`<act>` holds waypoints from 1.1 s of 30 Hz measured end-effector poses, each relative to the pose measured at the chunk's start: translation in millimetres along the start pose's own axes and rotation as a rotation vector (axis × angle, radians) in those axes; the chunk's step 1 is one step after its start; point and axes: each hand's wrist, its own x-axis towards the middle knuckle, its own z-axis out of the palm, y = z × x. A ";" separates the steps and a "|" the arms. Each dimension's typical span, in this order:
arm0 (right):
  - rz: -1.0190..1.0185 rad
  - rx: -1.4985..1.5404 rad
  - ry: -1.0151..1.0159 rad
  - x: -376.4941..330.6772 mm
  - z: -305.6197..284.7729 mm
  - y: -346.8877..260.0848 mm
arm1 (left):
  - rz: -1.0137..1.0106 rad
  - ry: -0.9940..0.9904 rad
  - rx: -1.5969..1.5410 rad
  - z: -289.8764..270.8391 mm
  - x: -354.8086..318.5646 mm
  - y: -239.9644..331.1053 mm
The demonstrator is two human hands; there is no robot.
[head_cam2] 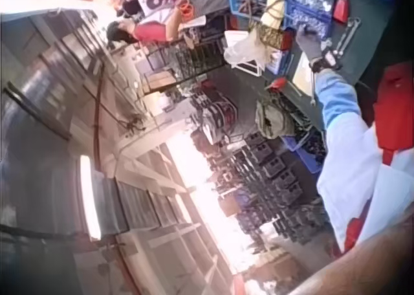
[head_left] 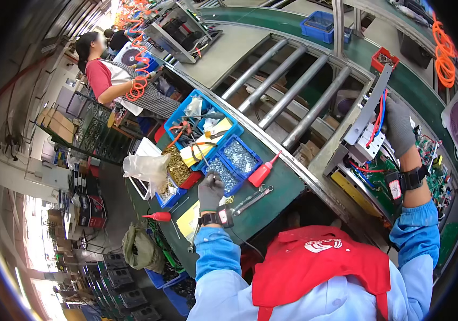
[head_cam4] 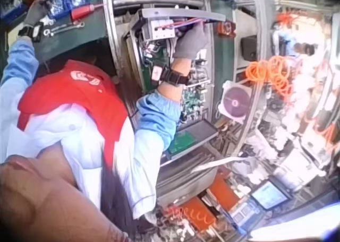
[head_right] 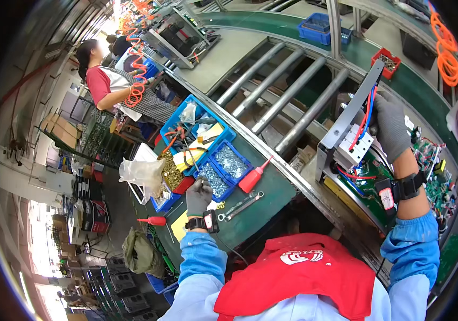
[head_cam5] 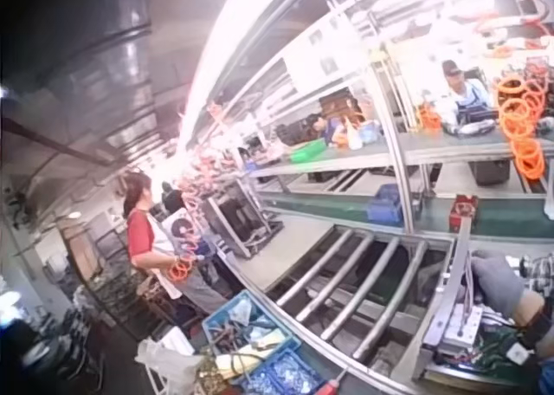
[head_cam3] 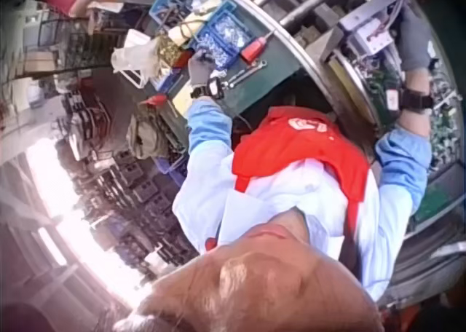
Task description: Assembling and wiring electronic components into a control unit casing on an industrial assembly line.
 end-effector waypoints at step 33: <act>0.045 0.204 -0.572 -110.6 9.8 -76.3 | -0.098 -0.962 0.588 402.1 -191.5 -19.3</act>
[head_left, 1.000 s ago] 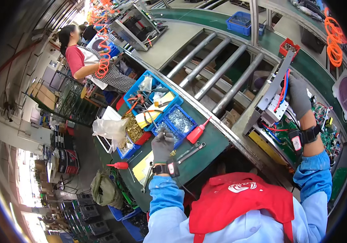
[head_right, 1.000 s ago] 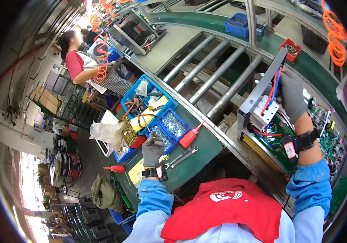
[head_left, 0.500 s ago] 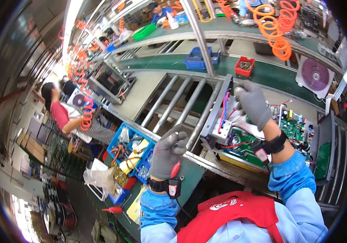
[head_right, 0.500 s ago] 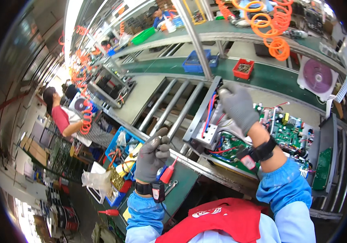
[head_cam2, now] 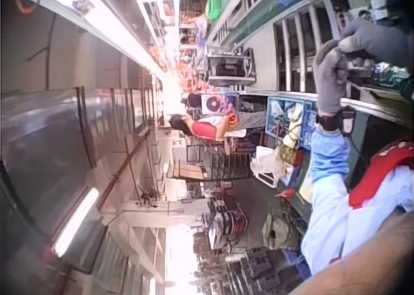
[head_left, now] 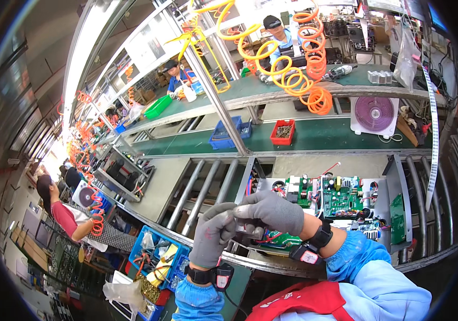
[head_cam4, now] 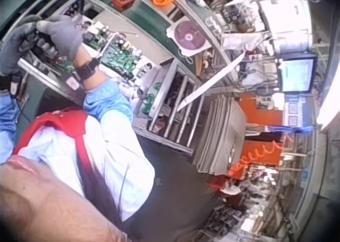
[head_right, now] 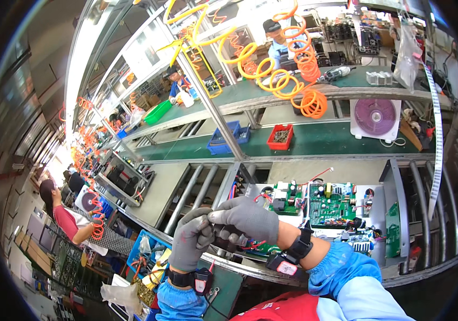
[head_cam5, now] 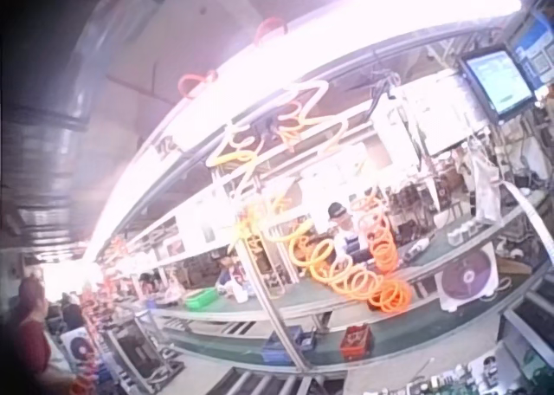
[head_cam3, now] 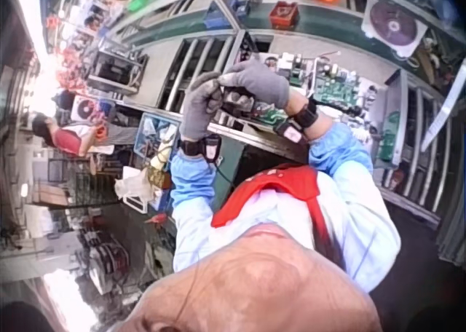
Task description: Assembling and wiring electronic components into a control unit casing on an industrial assembly line.
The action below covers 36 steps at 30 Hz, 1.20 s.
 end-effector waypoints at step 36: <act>-0.120 -0.380 0.624 88.5 -70.2 59.2 | 0.019 0.247 -0.318 -32.2 39.4 -48.0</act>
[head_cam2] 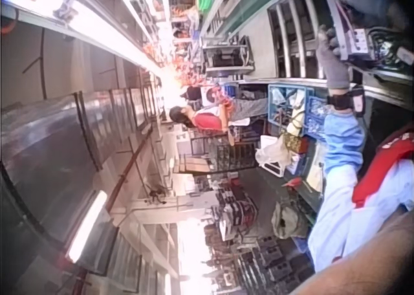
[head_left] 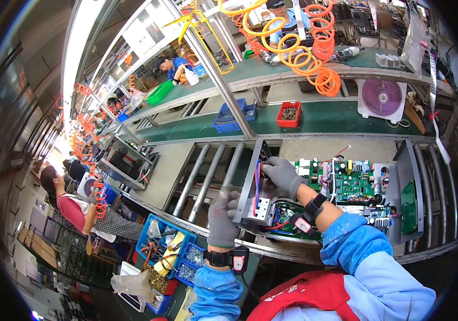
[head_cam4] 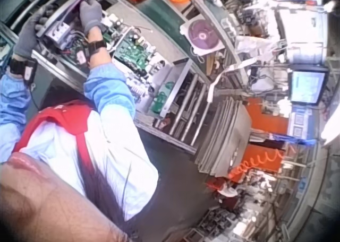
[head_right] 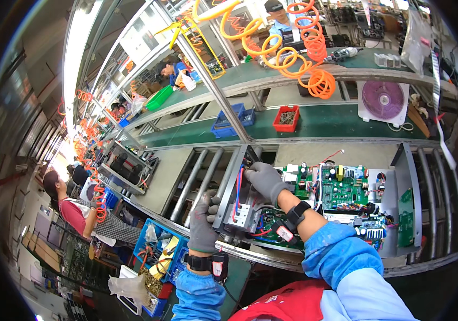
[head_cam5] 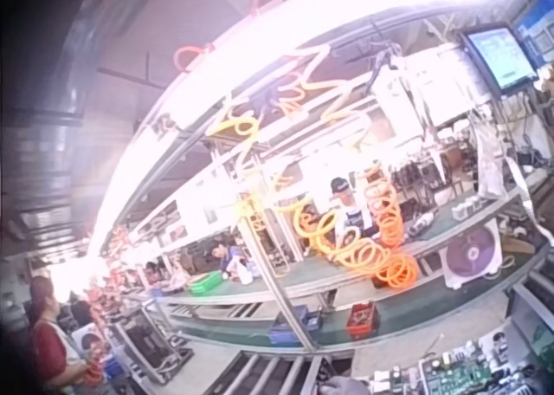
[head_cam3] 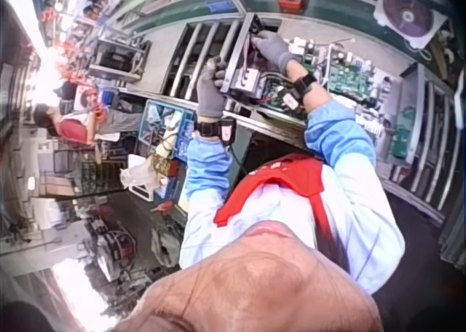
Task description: Assembling and wiring electronic components into a control unit casing on an industrial assembly line.
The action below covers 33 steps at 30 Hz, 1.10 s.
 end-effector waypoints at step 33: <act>-0.089 -0.131 0.041 0.9 3.9 5.7 | 0.021 0.069 0.122 3.1 -2.6 -0.8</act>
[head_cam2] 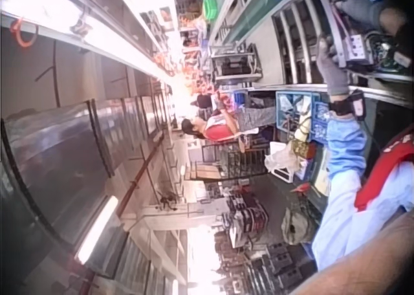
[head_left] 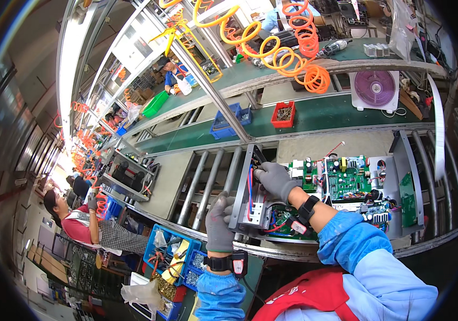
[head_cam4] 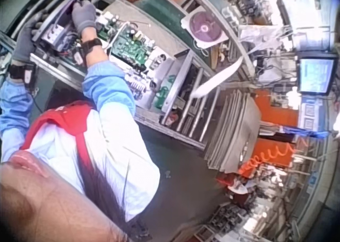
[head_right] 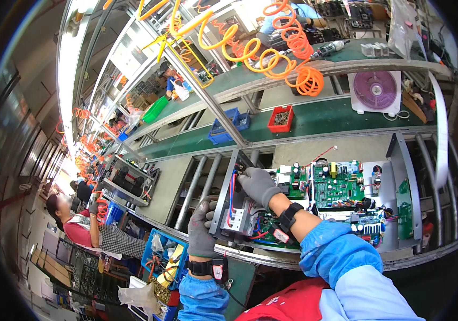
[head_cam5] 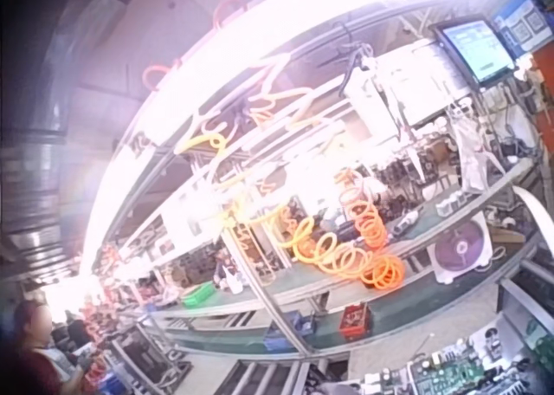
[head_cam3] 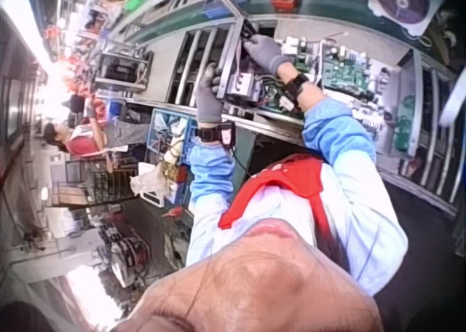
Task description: Assembling and wiring electronic components into a control unit casing on an industrial assembly line.
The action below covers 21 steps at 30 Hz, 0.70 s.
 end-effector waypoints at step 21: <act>-0.196 -0.157 0.093 -9.6 -3.1 -1.8 | -0.051 -0.009 0.006 0.6 0.7 0.2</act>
